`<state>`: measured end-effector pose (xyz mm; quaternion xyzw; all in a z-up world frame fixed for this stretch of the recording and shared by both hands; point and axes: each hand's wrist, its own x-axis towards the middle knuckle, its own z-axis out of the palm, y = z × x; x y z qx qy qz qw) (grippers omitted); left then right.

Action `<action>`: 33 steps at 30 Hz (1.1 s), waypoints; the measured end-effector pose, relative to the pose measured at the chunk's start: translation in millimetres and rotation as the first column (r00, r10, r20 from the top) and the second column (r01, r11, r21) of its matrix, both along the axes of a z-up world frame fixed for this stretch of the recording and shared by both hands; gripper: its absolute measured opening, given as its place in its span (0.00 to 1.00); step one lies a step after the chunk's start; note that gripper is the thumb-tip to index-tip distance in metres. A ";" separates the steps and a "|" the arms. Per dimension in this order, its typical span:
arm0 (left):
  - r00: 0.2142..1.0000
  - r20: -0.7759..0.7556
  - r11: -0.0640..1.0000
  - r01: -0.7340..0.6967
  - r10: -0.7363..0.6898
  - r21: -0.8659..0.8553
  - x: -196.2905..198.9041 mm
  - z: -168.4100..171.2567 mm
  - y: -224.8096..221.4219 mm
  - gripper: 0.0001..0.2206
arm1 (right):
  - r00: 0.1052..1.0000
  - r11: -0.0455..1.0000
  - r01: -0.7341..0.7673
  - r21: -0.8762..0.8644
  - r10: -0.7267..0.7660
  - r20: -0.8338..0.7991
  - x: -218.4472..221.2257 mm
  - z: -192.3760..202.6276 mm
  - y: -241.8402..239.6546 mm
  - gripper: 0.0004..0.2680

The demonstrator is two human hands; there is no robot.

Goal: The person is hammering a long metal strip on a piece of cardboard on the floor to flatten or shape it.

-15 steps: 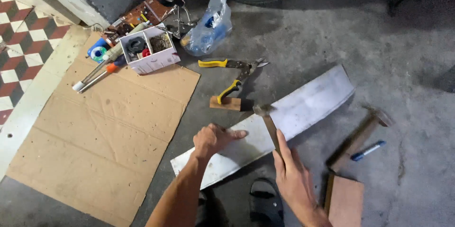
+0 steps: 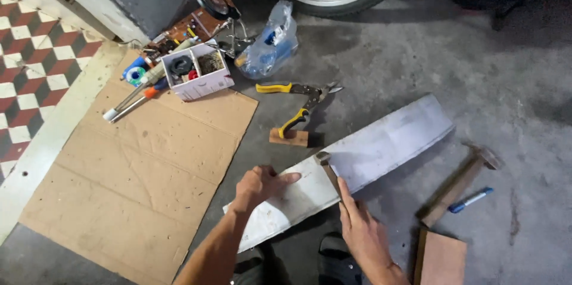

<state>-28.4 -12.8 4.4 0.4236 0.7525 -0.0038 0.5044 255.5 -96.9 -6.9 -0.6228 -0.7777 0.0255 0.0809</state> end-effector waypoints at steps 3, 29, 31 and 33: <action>0.999 -0.034 0.999 -0.031 0.031 0.015 4.2 -2.8 -5.1 0.38 | 0.993 0.992 0.022 -0.124 -0.036 -0.114 -0.5 19.1 6.4 0.28; 0.993 -0.111 0.992 0.037 -0.023 0.119 11.7 -15.4 -7.6 0.42 | 0.963 0.992 0.001 0.128 0.034 -0.267 -6.1 34.5 -4.8 0.24; 0.997 -0.079 0.992 0.009 0.001 0.125 11.8 -14.0 -8.2 0.40 | 0.996 0.990 0.048 -0.136 -0.058 -0.072 4.0 12.9 -2.3 0.28; 0.994 -0.100 0.993 0.043 -0.032 0.106 11.1 -13.2 3.4 0.40 | 0.974 0.988 0.054 -0.145 -0.085 -0.212 -7.8 42.6 8.7 0.26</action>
